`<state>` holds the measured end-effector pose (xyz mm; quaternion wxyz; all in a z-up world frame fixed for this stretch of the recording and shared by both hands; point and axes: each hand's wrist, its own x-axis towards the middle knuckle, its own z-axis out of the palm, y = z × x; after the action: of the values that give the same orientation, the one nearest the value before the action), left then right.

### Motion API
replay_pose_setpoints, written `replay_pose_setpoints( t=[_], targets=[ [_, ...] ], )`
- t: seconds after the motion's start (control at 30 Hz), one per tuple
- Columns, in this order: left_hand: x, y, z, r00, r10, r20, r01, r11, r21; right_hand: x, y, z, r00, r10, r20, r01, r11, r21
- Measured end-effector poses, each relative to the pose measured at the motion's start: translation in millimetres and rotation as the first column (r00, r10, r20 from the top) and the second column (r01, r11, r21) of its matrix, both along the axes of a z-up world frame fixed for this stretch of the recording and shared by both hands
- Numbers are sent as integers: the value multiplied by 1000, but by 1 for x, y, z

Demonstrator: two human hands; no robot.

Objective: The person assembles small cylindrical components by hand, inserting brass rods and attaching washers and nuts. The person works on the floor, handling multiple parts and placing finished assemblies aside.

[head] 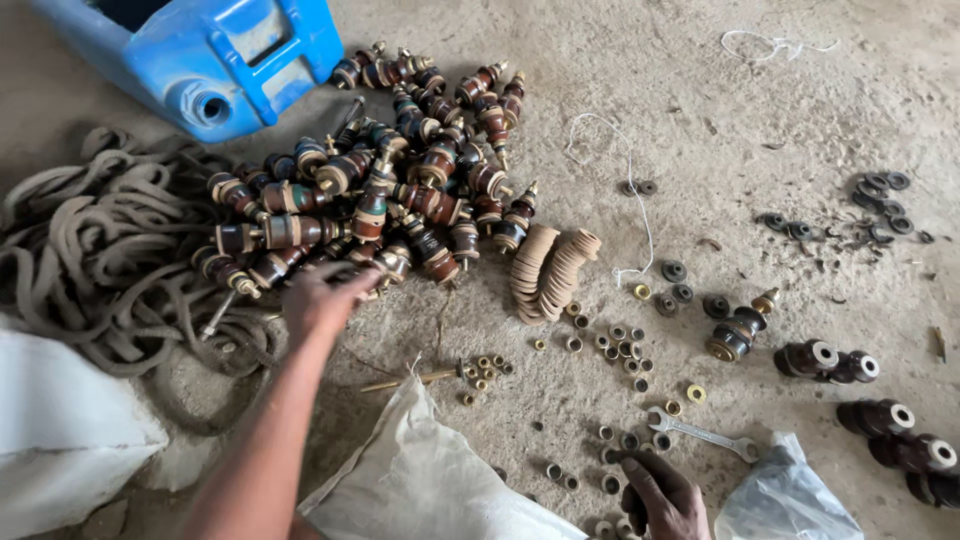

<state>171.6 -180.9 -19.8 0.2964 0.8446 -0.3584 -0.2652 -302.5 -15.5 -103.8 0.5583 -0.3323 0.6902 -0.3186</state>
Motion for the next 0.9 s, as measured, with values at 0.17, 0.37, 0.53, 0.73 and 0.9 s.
replay_pose_setpoints(
  t=[0.17,0.37,0.53,0.73,0.9],
  targets=[
    [40,-39,-10,516,-217,829,181,973,142,-19,13,-13,994,-90,64,93,995,-32],
    [-113,42,-90,369,-872,323,768,481,423,-4,14,0,997,-34,65,37,998,-49],
    [-126,43,-71,878,-456,-142,475,798,370,4,30,20,998,-46,50,50,995,-91],
    [-120,84,4,780,-626,4,621,774,127,41,24,56,961,269,70,-240,930,-280],
    [-146,137,-29,428,-172,-887,229,970,-77,67,19,63,809,244,535,-213,970,-120]
  ],
)
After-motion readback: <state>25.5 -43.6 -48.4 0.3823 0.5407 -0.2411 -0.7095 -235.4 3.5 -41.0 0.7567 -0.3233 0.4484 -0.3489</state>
